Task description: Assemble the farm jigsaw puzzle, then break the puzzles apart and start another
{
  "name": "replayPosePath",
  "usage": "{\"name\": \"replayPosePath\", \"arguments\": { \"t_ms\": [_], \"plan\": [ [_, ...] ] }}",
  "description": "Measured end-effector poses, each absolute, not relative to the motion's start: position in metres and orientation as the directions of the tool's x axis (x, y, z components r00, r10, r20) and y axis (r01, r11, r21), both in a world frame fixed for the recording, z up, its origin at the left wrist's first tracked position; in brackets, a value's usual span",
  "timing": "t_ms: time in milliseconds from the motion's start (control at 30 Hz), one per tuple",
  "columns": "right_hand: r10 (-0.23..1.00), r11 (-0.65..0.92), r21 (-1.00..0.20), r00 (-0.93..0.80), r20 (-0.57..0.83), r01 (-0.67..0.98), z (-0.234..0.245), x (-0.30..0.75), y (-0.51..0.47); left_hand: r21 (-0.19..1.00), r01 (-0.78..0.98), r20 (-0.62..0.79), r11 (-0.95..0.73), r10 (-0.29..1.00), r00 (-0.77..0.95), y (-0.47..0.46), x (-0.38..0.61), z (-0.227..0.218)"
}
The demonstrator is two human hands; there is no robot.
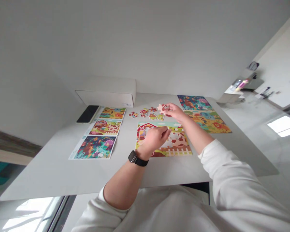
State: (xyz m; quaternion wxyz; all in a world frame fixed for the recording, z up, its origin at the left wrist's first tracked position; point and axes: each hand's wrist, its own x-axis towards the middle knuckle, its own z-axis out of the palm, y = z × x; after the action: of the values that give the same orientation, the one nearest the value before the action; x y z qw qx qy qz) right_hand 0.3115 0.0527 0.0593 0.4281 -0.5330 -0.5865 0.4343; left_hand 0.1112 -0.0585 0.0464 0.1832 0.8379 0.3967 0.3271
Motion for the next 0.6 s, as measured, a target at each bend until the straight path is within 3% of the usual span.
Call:
{"name": "replayPosePath", "arguments": {
  "t_ms": [267,400,600],
  "plan": [
    [0.993,-0.113,-0.980,-0.040,-0.108,-0.162,0.046,0.336,-0.045,0.688,0.545,0.374,-0.480,0.877,0.301,-0.048,0.118,0.034],
    [0.992,-0.129,-0.973,-0.014,-0.129,-0.193,0.029,0.334,-0.057,0.785,0.448,0.345,-0.427,0.903,0.256,-0.042,0.122,0.025],
    [0.987,-0.163,-0.968,-0.016,-0.163,-0.189,0.020,0.332,-0.056,0.904,0.293,0.208,-0.311,0.919,0.335,-0.037,0.121,0.019]
  ]
}}
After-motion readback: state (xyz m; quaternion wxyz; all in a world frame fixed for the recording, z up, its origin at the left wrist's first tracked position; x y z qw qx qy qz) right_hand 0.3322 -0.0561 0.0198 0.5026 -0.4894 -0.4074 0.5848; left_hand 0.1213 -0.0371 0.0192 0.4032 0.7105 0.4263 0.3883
